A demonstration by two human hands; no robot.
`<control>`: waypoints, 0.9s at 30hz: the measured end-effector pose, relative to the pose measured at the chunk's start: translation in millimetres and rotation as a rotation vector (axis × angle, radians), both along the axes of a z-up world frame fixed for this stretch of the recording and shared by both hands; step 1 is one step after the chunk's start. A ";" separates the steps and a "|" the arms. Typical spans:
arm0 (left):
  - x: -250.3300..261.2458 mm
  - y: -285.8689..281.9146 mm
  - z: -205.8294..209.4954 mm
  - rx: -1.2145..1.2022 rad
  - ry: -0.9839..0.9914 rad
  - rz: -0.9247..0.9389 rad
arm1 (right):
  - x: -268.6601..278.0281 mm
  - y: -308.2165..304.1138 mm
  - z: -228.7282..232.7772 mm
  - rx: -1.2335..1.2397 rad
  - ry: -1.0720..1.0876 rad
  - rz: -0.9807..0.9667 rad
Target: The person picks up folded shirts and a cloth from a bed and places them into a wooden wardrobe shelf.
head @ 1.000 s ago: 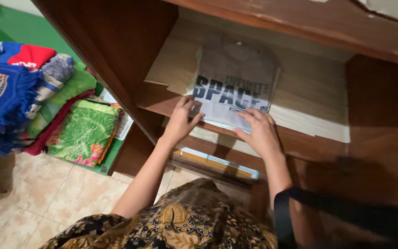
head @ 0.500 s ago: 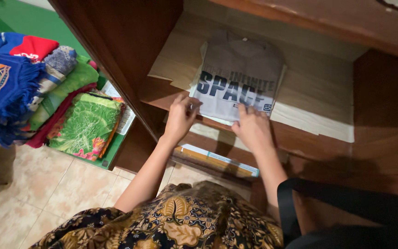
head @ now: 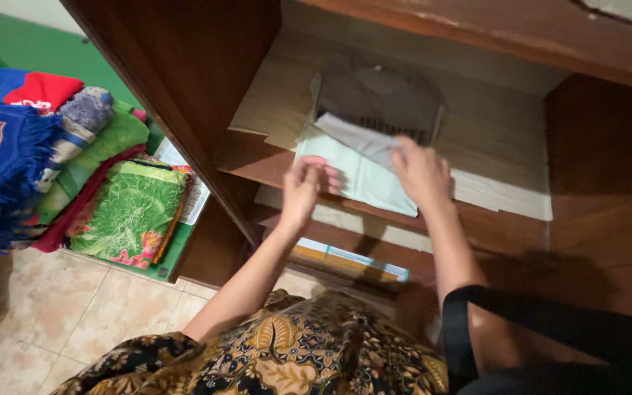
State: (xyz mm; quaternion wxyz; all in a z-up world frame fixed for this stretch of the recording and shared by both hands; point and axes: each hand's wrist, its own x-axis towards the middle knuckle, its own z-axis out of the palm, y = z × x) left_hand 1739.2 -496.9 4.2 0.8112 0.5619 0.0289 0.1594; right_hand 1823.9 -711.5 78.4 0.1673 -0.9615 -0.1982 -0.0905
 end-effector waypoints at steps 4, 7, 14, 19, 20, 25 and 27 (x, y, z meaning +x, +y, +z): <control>26.9 -18.2 8.6 -0.428 0.116 -0.320 | -17.5 16.3 38.4 0.108 -0.431 0.046; 58.6 -12.9 26.1 -0.811 0.044 -0.464 | -66.4 28.4 70.7 0.170 -0.496 0.182; 41.6 40.1 46.7 -0.935 0.262 -0.451 | -141.0 27.0 50.3 0.301 -0.461 0.071; 60.4 43.7 1.9 -0.861 0.284 -0.530 | -129.6 -5.2 -30.7 1.382 0.531 -0.478; 69.0 45.5 -9.2 -0.799 0.319 -0.579 | -120.3 -11.9 -44.5 1.380 0.538 -0.483; 81.1 50.3 13.6 -0.693 0.297 -0.583 | -53.7 -15.5 -38.8 1.646 0.748 -0.101; 60.9 54.0 42.2 -0.638 0.248 -0.583 | -53.2 -17.8 -17.3 1.786 0.928 -0.053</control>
